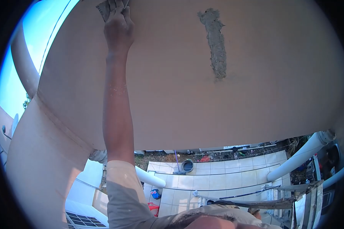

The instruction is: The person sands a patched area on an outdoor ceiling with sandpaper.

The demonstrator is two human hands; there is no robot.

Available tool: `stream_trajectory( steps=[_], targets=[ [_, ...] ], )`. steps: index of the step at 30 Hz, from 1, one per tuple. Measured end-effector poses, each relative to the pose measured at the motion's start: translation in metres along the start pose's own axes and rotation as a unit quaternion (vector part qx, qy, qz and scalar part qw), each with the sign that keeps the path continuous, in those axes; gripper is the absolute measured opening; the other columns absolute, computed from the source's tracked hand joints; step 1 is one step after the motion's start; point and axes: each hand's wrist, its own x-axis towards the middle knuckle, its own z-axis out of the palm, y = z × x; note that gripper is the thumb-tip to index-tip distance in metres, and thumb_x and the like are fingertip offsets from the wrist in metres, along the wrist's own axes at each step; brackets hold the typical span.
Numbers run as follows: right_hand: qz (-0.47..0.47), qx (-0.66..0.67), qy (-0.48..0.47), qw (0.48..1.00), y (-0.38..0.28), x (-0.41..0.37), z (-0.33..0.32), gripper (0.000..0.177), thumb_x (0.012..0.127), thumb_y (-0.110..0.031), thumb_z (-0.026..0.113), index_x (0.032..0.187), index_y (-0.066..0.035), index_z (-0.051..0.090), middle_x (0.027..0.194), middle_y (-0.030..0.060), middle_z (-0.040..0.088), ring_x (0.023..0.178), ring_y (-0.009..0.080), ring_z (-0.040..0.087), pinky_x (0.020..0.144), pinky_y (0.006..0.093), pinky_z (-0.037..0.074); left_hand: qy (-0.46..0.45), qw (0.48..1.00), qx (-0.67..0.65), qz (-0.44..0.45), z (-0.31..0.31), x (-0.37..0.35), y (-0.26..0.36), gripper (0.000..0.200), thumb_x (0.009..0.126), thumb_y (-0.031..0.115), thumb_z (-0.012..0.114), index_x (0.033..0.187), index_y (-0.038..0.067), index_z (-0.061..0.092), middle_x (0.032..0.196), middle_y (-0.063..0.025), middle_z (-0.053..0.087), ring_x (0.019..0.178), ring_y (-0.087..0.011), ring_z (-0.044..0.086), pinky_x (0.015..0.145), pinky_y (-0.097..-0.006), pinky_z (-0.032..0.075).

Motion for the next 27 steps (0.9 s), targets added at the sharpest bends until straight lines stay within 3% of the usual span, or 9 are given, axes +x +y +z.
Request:
stream_trajectory(
  steps=[3, 4, 6, 9, 13, 16, 18, 21, 27],
  targets=[
    [0.011, 0.008, 0.0, 1.0, 0.008, -0.002, 0.005, 0.054, 0.087, -0.05, 0.058, 0.101, 0.002, 0.06, 0.079, 0.0308, 0.065, 0.079, 0.0492, 0.064, 0.068, 0.0559, 0.049, 0.046, 0.999, -0.015, -0.008, 0.028, -0.04, 0.04, 0.045, 0.098, 0.016, 0.047, 0.14, -0.001, 0.045, 0.143, -0.0246, 0.045, 0.13, -0.0427, 0.045, 0.106, -0.0465, 0.041],
    [0.014, 0.013, -0.002, 1.0, 0.012, -0.003, 0.007, 0.055, 0.087, -0.05, 0.058, 0.101, 0.002, 0.06, 0.079, 0.0309, 0.065, 0.079, 0.0492, 0.064, 0.068, 0.0559, 0.049, 0.071, 0.996, 0.016, 0.056, 0.041, -0.096, 0.058, 0.045, 0.098, 0.015, 0.046, 0.139, -0.001, 0.046, 0.143, -0.0231, 0.045, 0.133, -0.0422, 0.043, 0.109, -0.0511, 0.036],
    [0.019, 0.021, -0.005, 1.0, 0.018, -0.003, 0.01, 0.055, 0.087, -0.051, 0.058, 0.102, 0.003, 0.06, 0.079, 0.031, 0.065, 0.079, 0.0494, 0.064, 0.068, 0.0561, 0.049, -0.029, 0.996, 0.029, 0.078, 0.068, -0.233, 0.085, 0.046, 0.095, 0.009, 0.045, 0.138, -0.006, 0.046, 0.144, -0.0258, 0.043, 0.138, -0.0433, 0.035, 0.112, -0.0542, 0.03],
    [0.038, 0.04, 0.001, 0.998, 0.02, -0.007, 0.02, 0.062, 0.085, -0.055, 0.058, 0.102, 0.004, 0.059, 0.079, 0.0303, 0.065, 0.078, 0.0494, 0.064, 0.069, 0.0562, 0.05, -0.029, 0.998, 0.018, 0.049, 0.067, -0.22, 0.116, 0.047, 0.093, 0.011, 0.049, 0.138, -0.002, 0.048, 0.146, -0.023, 0.042, 0.137, -0.0437, 0.036, 0.112, -0.0536, 0.031],
    [0.036, 0.034, 0.022, 0.999, 0.015, -0.018, 0.005, 0.063, 0.084, -0.056, 0.06, 0.103, 0.004, 0.058, 0.08, 0.0285, 0.066, 0.078, 0.0484, 0.064, 0.071, 0.0559, 0.05, 0.047, 0.991, -0.056, 0.114, 0.06, -0.043, 0.128, 0.048, 0.089, 0.008, 0.056, 0.135, -0.002, 0.05, 0.142, -0.0207, 0.048, 0.136, -0.0398, 0.039, 0.111, -0.0523, 0.033],
    [0.021, 0.071, 0.045, 0.996, 0.012, -0.023, 0.001, 0.059, 0.084, -0.052, 0.062, 0.104, 0.003, 0.058, 0.08, 0.0276, 0.066, 0.078, 0.0482, 0.064, 0.072, 0.0561, 0.05, -0.005, 0.995, -0.012, 0.1, 0.066, -0.108, 0.162, 0.045, 0.089, 0.008, 0.054, 0.132, -0.004, 0.052, 0.141, -0.0217, 0.049, 0.134, -0.0417, 0.041, 0.112, -0.0518, 0.03],
    [0.007, 0.099, 0.054, 0.994, 0.012, -0.016, 0.003, 0.057, 0.084, -0.05, 0.063, 0.104, 0.003, 0.057, 0.079, 0.0273, 0.067, 0.078, 0.0483, 0.064, 0.072, 0.0562, 0.049, -0.095, 0.988, 0.004, 0.121, 0.086, -0.238, 0.168, 0.048, 0.086, 0.007, 0.056, 0.133, -0.003, 0.053, 0.143, -0.0217, 0.047, 0.136, -0.0403, 0.04, 0.113, -0.0512, 0.029],
    [0.02, 0.124, 0.052, 0.991, 0.008, -0.021, -0.001, 0.056, 0.083, -0.049, 0.064, 0.102, 0.003, 0.058, 0.079, 0.0274, 0.067, 0.079, 0.0486, 0.065, 0.072, 0.0553, 0.05, -0.125, 0.987, 0.046, 0.089, 0.083, -0.262, 0.182, 0.047, 0.087, 0.013, 0.058, 0.133, 0.001, 0.055, 0.145, -0.0165, 0.047, 0.134, -0.0358, 0.044, 0.112, -0.0495, 0.031],
    [0.044, 0.066, 0.051, 0.996, 0.012, -0.014, 0.004, 0.06, 0.082, -0.054, 0.063, 0.101, 0.003, 0.059, 0.078, 0.0288, 0.066, 0.079, 0.0489, 0.065, 0.072, 0.0548, 0.051, 0.036, 0.995, -0.031, 0.087, 0.068, -0.039, 0.169, 0.046, 0.089, 0.015, 0.058, 0.132, 0.0, 0.054, 0.141, -0.0176, 0.05, 0.131, -0.0386, 0.046, 0.109, -0.0494, 0.037]
  ],
)
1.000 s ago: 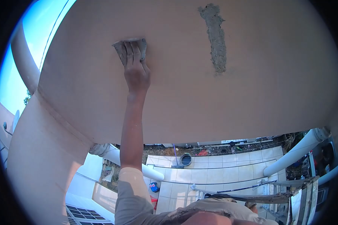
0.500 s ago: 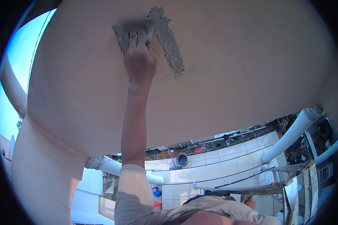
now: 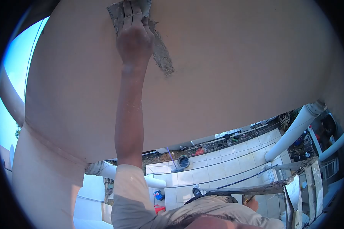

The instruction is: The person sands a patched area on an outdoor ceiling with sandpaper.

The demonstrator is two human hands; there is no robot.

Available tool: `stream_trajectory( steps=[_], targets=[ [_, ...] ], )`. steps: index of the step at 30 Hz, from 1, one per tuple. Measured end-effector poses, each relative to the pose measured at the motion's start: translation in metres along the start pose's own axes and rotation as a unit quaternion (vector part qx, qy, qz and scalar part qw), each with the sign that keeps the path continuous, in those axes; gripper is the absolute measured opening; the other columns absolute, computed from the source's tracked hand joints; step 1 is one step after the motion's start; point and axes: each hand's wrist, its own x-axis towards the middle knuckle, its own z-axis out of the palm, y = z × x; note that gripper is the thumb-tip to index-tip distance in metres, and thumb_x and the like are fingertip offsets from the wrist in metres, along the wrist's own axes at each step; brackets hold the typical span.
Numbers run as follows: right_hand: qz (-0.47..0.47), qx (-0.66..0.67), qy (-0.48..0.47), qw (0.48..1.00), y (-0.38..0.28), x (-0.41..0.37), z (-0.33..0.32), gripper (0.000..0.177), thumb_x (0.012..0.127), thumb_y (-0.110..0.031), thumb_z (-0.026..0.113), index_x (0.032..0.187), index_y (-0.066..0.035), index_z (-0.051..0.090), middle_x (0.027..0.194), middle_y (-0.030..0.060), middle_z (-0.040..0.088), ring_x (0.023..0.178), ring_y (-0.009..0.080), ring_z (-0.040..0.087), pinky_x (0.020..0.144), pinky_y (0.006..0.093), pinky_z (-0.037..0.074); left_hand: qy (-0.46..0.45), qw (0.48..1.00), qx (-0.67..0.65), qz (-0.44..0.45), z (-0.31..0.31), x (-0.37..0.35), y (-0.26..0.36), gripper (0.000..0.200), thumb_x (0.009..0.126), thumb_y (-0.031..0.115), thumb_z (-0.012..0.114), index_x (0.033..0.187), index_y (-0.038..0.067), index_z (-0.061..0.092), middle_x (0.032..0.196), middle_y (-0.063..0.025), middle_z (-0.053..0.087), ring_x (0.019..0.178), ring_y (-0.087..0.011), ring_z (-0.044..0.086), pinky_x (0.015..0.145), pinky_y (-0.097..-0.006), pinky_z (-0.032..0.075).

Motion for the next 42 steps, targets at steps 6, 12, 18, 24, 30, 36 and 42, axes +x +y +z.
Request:
stream_trajectory(
  steps=[6, 12, 18, 24, 30, 36, 42],
  targets=[
    [0.001, 0.026, -0.031, 0.999, 0.002, -0.003, -0.003, 0.061, 0.082, -0.054, 0.062, 0.102, 0.004, 0.058, 0.079, 0.0286, 0.066, 0.08, 0.0484, 0.065, 0.072, 0.055, 0.051, -0.134, 0.987, 0.035, 0.082, 0.01, -0.164, 0.048, 0.045, 0.089, 0.017, 0.057, 0.132, 0.004, 0.056, 0.145, -0.0116, 0.048, 0.136, -0.0316, 0.043, 0.114, -0.0472, 0.031],
    [0.003, 0.015, -0.037, 0.999, 0.001, -0.003, -0.005, 0.063, 0.082, -0.054, 0.061, 0.105, 0.004, 0.058, 0.08, 0.0277, 0.067, 0.08, 0.0467, 0.066, 0.072, 0.0542, 0.051, 0.038, 0.993, 0.091, 0.07, 0.019, 0.031, 0.016, 0.05, 0.091, 0.015, 0.06, 0.137, 0.003, 0.049, 0.143, -0.0134, 0.05, 0.133, -0.033, 0.045, 0.108, -0.0465, 0.039],
    [-0.017, 0.046, -0.033, 0.998, 0.001, -0.002, -0.005, 0.06, 0.081, -0.054, 0.062, 0.101, 0.003, 0.058, 0.077, 0.0259, 0.067, 0.074, 0.044, 0.066, 0.069, 0.0523, 0.052, -0.07, 0.991, 0.065, 0.092, 0.038, -0.069, 0.086, 0.058, 0.089, 0.011, 0.057, 0.145, 0.005, 0.042, 0.15, -0.0156, 0.041, 0.137, -0.0333, 0.04, 0.112, -0.0488, 0.032],
    [-0.006, 0.019, -0.048, 0.999, 0.006, -0.001, 0.0, 0.062, 0.081, -0.053, 0.062, 0.101, 0.005, 0.057, 0.077, 0.025, 0.067, 0.075, 0.0429, 0.067, 0.069, 0.0514, 0.052, -0.048, 0.992, 0.072, 0.089, 0.047, -0.027, 0.108, 0.052, 0.091, 0.009, 0.055, 0.141, 0.0, 0.044, 0.15, -0.0161, 0.04, 0.136, -0.0394, 0.039, 0.113, -0.0483, 0.033],
    [-0.003, 0.023, -0.033, 0.999, 0.001, -0.003, -0.008, 0.059, 0.08, -0.051, 0.063, 0.099, 0.005, 0.056, 0.079, 0.0239, 0.068, 0.075, 0.0413, 0.067, 0.069, 0.0505, 0.052, 0.017, 0.997, 0.044, 0.063, 0.066, 0.05, 0.116, 0.048, 0.09, 0.014, 0.058, 0.136, 0.003, 0.051, 0.143, -0.0117, 0.05, 0.135, -0.0317, 0.044, 0.112, -0.045, 0.034],
    [0.011, 0.044, -0.036, 0.998, -0.003, -0.006, -0.01, 0.059, 0.081, -0.053, 0.062, 0.097, 0.003, 0.057, 0.079, 0.0244, 0.068, 0.076, 0.0417, 0.067, 0.069, 0.0507, 0.052, -0.169, 0.976, -0.009, 0.135, 0.06, -0.127, 0.165, 0.057, 0.088, 0.016, 0.062, 0.142, 0.004, 0.046, 0.15, -0.0104, 0.042, 0.139, -0.0295, 0.04, 0.114, -0.0463, 0.031],
    [0.011, 0.049, -0.03, 0.998, -0.003, -0.006, -0.011, 0.061, 0.082, -0.055, 0.062, 0.097, 0.003, 0.058, 0.08, 0.026, 0.067, 0.077, 0.0434, 0.066, 0.07, 0.0522, 0.052, 0.051, 0.993, 0.062, 0.09, 0.083, 0.058, 0.127, 0.049, 0.092, 0.016, 0.057, 0.139, 0.003, 0.048, 0.145, -0.0139, 0.047, 0.132, -0.0366, 0.044, 0.111, -0.0467, 0.036]
  ],
)
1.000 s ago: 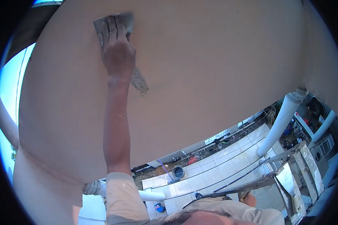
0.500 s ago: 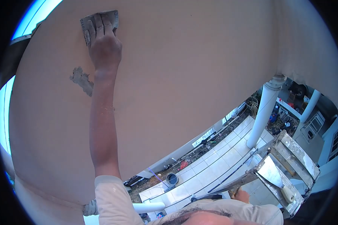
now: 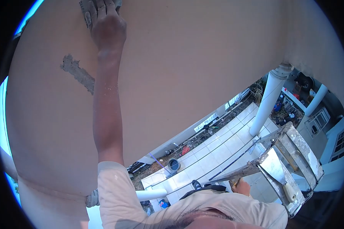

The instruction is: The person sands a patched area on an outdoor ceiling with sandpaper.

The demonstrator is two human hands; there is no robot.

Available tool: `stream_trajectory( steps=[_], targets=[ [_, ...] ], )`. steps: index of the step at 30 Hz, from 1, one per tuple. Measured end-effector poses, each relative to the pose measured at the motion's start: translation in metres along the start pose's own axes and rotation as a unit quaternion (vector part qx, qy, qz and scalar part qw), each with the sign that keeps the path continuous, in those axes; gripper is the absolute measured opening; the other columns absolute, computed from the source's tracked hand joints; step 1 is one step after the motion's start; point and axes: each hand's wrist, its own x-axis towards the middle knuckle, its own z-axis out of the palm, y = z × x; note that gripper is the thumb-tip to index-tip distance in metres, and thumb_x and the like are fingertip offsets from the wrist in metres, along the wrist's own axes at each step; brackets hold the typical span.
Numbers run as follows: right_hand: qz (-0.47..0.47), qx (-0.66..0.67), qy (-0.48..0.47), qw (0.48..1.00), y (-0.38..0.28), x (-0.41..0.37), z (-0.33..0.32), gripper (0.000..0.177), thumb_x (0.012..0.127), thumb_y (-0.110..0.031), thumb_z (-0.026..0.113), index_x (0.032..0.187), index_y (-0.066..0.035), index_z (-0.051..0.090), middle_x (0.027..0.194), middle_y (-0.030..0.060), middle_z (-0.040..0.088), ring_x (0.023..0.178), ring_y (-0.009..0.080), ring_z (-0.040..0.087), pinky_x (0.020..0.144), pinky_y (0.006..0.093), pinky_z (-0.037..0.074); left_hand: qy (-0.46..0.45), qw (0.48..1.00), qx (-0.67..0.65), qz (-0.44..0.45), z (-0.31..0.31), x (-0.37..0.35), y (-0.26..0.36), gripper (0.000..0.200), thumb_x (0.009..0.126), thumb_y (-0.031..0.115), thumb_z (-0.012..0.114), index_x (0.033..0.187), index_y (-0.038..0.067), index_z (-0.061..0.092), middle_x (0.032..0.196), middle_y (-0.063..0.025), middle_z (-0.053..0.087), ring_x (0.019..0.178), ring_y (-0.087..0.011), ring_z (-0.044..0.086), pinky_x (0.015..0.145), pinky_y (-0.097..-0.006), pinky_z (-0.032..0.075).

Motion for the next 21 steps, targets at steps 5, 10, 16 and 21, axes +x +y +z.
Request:
stream_trajectory(
  steps=[5, 10, 16, 21],
  targets=[
    [-0.004, 0.005, -0.003, 1.0, 0.0, -0.001, 0.0, 0.063, 0.082, -0.057, 0.062, 0.095, 0.004, 0.058, 0.079, 0.026, 0.067, 0.076, 0.0432, 0.066, 0.07, 0.0518, 0.052, -0.179, 0.98, -0.083, 0.024, -0.037, -0.21, 0.078, 0.059, 0.084, 0.018, 0.065, 0.14, 0.008, 0.05, 0.15, -0.0062, 0.043, 0.139, -0.0293, 0.039, 0.118, -0.0461, 0.021],
    [0.006, -0.018, 0.015, 1.0, 0.004, 0.005, 0.009, 0.063, 0.079, -0.06, 0.063, 0.094, 0.001, 0.059, 0.078, 0.025, 0.067, 0.076, 0.0445, 0.066, 0.069, 0.0525, 0.052, -0.199, 0.979, -0.048, 0.016, -0.068, -0.186, 0.022, 0.056, 0.086, 0.016, 0.063, 0.139, 0.005, 0.049, 0.147, -0.0108, 0.046, 0.137, -0.0335, 0.041, 0.113, -0.0494, 0.031],
    [-0.086, -0.162, -0.127, 0.975, -0.018, 0.019, 0.001, 0.06, 0.089, -0.055, 0.053, 0.116, -0.003, 0.06, 0.084, 0.0229, 0.069, 0.076, 0.0415, 0.067, 0.068, 0.0494, 0.053, -0.001, 0.999, -0.004, -0.054, -0.048, -0.072, -0.113, 0.045, 0.097, 0.02, 0.052, 0.139, 0.004, 0.05, 0.144, -0.0155, 0.048, 0.135, -0.0326, 0.042, 0.112, -0.0493, 0.032],
    [-0.377, -0.123, -0.21, 0.893, -0.161, -0.024, -0.068, 0.039, 0.098, -0.031, 0.049, 0.132, -0.013, 0.057, 0.095, 0.0203, 0.07, 0.079, 0.039, 0.068, 0.071, 0.0471, 0.054, 0.052, 0.998, -0.017, -0.024, -0.042, -0.095, -0.096, 0.044, 0.096, 0.02, 0.053, 0.139, 0.01, 0.052, 0.145, -0.0099, 0.048, 0.136, -0.031, 0.042, 0.113, -0.0487, 0.029]
  ],
)
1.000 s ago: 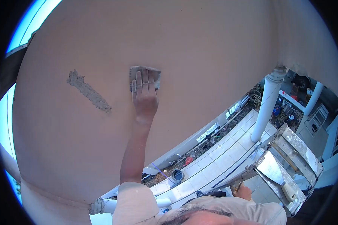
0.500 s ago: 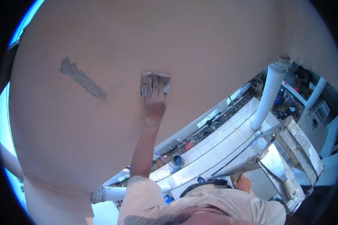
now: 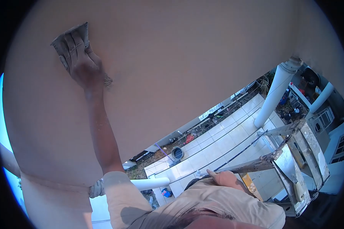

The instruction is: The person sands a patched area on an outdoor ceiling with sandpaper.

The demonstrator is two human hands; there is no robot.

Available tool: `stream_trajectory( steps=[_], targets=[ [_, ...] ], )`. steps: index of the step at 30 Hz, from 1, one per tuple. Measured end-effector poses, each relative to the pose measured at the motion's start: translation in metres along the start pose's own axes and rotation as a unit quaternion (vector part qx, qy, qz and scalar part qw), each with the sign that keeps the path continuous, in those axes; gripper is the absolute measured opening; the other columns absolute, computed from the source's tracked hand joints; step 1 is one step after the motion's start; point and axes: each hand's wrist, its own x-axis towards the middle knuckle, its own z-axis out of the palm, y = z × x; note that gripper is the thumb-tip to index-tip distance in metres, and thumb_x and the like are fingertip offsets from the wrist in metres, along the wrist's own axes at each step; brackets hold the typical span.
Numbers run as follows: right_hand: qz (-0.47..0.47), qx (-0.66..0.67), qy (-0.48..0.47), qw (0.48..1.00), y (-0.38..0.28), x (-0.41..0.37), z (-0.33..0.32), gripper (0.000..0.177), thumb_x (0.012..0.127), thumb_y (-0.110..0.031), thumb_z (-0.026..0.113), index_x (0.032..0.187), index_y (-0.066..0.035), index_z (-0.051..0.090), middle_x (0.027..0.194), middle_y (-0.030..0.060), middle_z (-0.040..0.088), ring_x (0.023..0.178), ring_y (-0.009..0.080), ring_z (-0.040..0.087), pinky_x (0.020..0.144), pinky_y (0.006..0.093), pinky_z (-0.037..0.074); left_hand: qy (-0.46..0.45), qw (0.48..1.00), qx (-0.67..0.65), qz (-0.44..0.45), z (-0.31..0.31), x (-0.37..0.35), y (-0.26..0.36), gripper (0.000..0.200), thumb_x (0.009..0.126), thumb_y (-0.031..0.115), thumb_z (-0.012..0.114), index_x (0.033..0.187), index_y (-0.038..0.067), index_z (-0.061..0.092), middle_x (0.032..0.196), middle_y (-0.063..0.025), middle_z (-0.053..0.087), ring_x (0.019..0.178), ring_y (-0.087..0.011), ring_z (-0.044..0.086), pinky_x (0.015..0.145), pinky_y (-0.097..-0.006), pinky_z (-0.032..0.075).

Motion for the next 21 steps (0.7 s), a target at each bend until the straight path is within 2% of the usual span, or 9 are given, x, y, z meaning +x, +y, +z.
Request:
stream_trajectory(
  steps=[1, 4, 6, 9, 11, 14, 17, 19, 21],
  targets=[
    [-0.169, 0.066, 0.066, 0.981, -0.001, 0.021, 0.001, 0.041, 0.097, -0.027, 0.051, 0.134, -0.01, 0.055, 0.097, 0.0193, 0.069, 0.083, 0.0366, 0.067, 0.074, 0.0457, 0.052, -0.004, 1.0, 0.01, 0.001, -0.002, -0.003, 0.002, 0.044, 0.096, 0.02, 0.053, 0.139, 0.01, 0.052, 0.145, -0.0099, 0.048, 0.136, -0.031, 0.042, 0.113, -0.0487, 0.029],
    [-0.269, 0.158, 0.143, 0.939, -0.038, 0.069, -0.061, 0.035, 0.094, -0.022, 0.057, 0.125, -0.006, 0.06, 0.093, 0.0179, 0.068, 0.08, 0.0354, 0.065, 0.071, 0.0449, 0.05, -0.026, 1.0, 0.014, -0.012, -0.008, -0.006, 0.003, 0.046, 0.095, 0.019, 0.054, 0.14, 0.011, 0.051, 0.146, -0.0094, 0.048, 0.137, -0.0305, 0.041, 0.113, -0.0496, 0.028],
    [-0.327, 0.186, 0.416, 0.828, -0.061, 0.102, -0.103, 0.024, 0.087, -0.007, 0.064, 0.111, -0.003, 0.066, 0.096, 0.016, 0.069, 0.085, 0.034, 0.066, 0.075, 0.0407, 0.052, -0.074, 0.997, -0.013, 0.011, -0.014, -0.018, 0.001, 0.043, 0.096, 0.015, 0.052, 0.138, 0.01, 0.053, 0.144, -0.011, 0.05, 0.137, -0.0321, 0.042, 0.114, -0.0493, 0.028],
    [-0.336, 0.123, 0.655, 0.665, -0.09, 0.132, -0.197, 0.026, 0.088, -0.005, 0.062, 0.114, -0.002, 0.067, 0.112, 0.0145, 0.068, 0.114, 0.0321, 0.061, 0.094, 0.0413, 0.048, -0.129, 0.989, -0.003, 0.076, -0.041, -0.023, -0.031, 0.042, 0.095, 0.015, 0.054, 0.137, 0.009, 0.055, 0.142, -0.0119, 0.051, 0.136, -0.0327, 0.042, 0.113, -0.0476, 0.03],
    [-0.278, 0.074, 0.752, 0.593, -0.103, 0.153, -0.268, 0.04, 0.095, -0.023, 0.056, 0.131, -0.006, 0.058, 0.144, 0.0177, 0.045, 0.138, 0.0388, 0.036, 0.108, 0.0546, 0.032, -0.053, 0.997, -0.004, 0.054, -0.042, -0.01, -0.081, 0.04, 0.097, 0.018, 0.052, 0.135, 0.008, 0.056, 0.141, -0.0119, 0.053, 0.135, -0.033, 0.044, 0.112, -0.0454, 0.032],
    [-0.2, -0.033, 0.789, 0.581, -0.115, 0.163, -0.379, 0.071, 0.099, -0.05, 0.045, 0.156, -0.019, 0.015, 0.162, 0.0152, 0.005, 0.149, 0.0388, -0.004, 0.109, 0.0713, -0.004, -0.02, 0.998, -0.059, -0.01, -0.044, -0.002, -0.138, 0.039, 0.099, 0.022, 0.048, 0.136, 0.012, 0.056, 0.142, -0.0097, 0.052, 0.136, -0.0324, 0.042, 0.112, -0.0468, 0.03],
    [-0.122, -0.068, 0.81, 0.57, -0.141, 0.18, -0.42, 0.068, 0.101, -0.046, 0.04, 0.155, -0.011, 0.019, 0.16, 0.0229, 0.005, 0.146, 0.0468, -0.002, 0.112, 0.0679, -0.001, 0.02, 0.999, -0.026, -0.015, -0.041, 0.0, -0.125, 0.038, 0.101, 0.024, 0.045, 0.136, 0.012, 0.056, 0.141, -0.0095, 0.053, 0.134, -0.0323, 0.044, 0.112, -0.0463, 0.03],
    [-0.178, -0.137, 0.825, 0.519, -0.157, 0.189, -0.372, 0.061, 0.099, -0.051, 0.044, 0.15, -0.021, 0.034, 0.158, 0.0112, 0.025, 0.146, 0.0365, 0.02, 0.114, 0.0606, 0.02, 0.016, 0.999, -0.008, -0.026, -0.045, -0.006, -0.121, 0.039, 0.101, 0.024, 0.046, 0.136, 0.013, 0.056, 0.141, -0.0085, 0.053, 0.134, -0.0316, 0.045, 0.112, -0.0458, 0.03],
    [-0.352, -0.318, 0.636, 0.609, -0.14, 0.22, -0.302, 0.066, 0.093, -0.064, 0.042, 0.15, -0.035, 0.03, 0.158, 0.005, 0.026, 0.147, 0.033, 0.019, 0.116, 0.0628, 0.011, 0.018, 0.999, 0.009, -0.033, -0.04, -0.002, -0.121, 0.039, 0.101, 0.025, 0.046, 0.137, 0.014, 0.056, 0.141, -0.0076, 0.054, 0.134, -0.0309, 0.045, 0.112, -0.0453, 0.03]
  ],
)
